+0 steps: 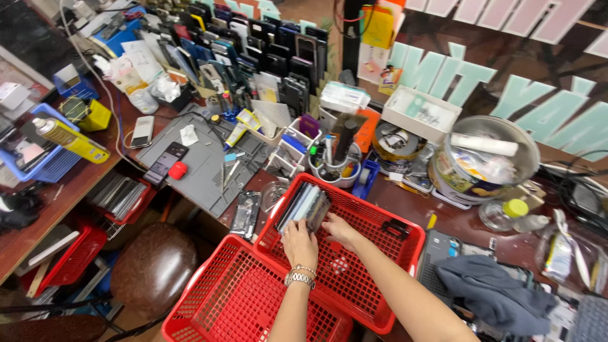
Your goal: The person wipes the surfaces of several smartphones with a dark cloth and places them into a red basket. The person handles each phone individually, wiping the back and sides before stacking them in the basket.
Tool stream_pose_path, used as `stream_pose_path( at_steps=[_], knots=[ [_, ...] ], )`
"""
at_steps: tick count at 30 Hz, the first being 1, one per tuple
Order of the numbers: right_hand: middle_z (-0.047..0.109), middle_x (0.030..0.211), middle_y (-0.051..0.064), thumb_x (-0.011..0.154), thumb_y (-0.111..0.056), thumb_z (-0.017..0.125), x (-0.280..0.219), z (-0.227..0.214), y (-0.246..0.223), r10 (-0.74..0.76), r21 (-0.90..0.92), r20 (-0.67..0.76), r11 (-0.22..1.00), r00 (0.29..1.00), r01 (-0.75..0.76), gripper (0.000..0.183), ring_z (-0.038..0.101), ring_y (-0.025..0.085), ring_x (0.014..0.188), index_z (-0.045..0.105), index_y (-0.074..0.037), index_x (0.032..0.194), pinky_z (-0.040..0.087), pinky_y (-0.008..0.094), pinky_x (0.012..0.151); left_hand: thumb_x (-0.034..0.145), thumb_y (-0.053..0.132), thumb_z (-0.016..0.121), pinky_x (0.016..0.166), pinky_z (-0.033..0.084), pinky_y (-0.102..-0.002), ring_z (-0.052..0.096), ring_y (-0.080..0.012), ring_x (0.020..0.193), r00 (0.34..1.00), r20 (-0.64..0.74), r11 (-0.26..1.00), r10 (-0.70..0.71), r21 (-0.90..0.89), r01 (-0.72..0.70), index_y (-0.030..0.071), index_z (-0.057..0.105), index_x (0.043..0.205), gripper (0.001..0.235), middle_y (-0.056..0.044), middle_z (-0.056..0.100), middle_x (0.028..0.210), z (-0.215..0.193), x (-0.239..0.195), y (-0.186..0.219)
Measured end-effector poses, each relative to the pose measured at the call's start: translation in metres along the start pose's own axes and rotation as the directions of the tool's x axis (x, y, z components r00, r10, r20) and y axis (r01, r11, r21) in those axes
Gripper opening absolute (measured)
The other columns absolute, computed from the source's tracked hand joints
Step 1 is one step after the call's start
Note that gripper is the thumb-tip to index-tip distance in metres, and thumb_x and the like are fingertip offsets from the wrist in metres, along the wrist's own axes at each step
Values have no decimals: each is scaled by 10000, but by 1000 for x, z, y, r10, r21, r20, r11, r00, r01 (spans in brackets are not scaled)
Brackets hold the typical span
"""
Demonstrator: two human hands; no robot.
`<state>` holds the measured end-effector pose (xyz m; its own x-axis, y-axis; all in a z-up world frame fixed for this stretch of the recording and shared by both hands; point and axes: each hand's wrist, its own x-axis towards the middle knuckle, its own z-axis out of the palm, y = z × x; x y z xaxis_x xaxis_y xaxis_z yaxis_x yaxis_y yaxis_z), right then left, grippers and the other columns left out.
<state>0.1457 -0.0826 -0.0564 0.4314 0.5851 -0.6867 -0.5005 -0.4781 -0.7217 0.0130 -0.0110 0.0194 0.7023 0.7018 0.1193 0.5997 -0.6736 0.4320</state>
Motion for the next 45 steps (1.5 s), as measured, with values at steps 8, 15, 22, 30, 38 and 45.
stream_pose_path(
  at_steps=[8, 15, 22, 30, 38, 45],
  knots=[
    [672, 1254, 100, 1023, -224, 547, -65, -79, 4, -291, -36, 74, 955, 954, 295, 410, 634, 185, 1113, 589, -82, 1405, 543, 366, 966, 810, 115, 737, 967, 460, -463, 560, -340, 1132, 980, -37, 971, 195, -135, -198, 64, 651, 1106, 313, -140, 590, 1139, 27, -16, 86],
    [741, 1248, 132, 932, -295, 622, -173, -185, 36, -550, -474, -174, 774, 817, 421, 481, 718, 252, 1180, 585, -93, 1367, 558, 356, 989, 885, 182, 724, 842, 546, -464, 682, -340, 963, 940, 187, 894, 284, -405, -189, 65, 668, 1077, 232, -121, 700, 958, 64, -58, 172],
    [361, 1565, 100, 774, -482, 874, -322, -224, 50, -330, -913, -205, 403, 921, -59, 905, 304, 365, 1433, 426, -258, 1527, 238, 580, 1150, 827, 229, 803, 855, 566, -465, 667, -372, 1039, 882, 345, 946, 321, -159, -282, 49, 639, 1126, 385, -182, 662, 1090, 96, -113, 216],
    [604, 1389, 112, 758, -137, 769, -344, -252, 99, -569, -780, -277, 604, 774, 164, 564, 609, 299, 1271, 558, -172, 1280, 498, 405, 1071, 850, 413, 808, 865, 567, -466, 578, -376, 1165, 921, 279, 957, 273, 20, -290, 9, 533, 1201, 602, -193, 530, 1228, 91, -153, 247],
    [694, 1223, 105, 830, -211, 775, -346, -301, 103, -503, -299, -567, 864, 652, 406, 630, 681, 211, 1098, 517, -119, 1398, 539, 354, 909, 683, 473, 899, 1009, 448, -502, 483, -412, 1276, 926, 285, 951, 249, 109, -289, 32, 395, 1460, 1026, -264, 445, 1397, 86, -163, 258],
    [681, 1233, 105, 860, -215, 748, -354, -296, 98, -375, 88, -628, 836, 682, 541, 647, 675, 213, 1081, 480, -60, 1427, 550, 356, 900, 754, 551, 741, 1110, 424, -464, 516, -375, 1302, 896, 444, 981, 17, -181, 71, 168, 426, 1519, 912, -220, 507, 1388, 76, -144, 266]
  ],
)
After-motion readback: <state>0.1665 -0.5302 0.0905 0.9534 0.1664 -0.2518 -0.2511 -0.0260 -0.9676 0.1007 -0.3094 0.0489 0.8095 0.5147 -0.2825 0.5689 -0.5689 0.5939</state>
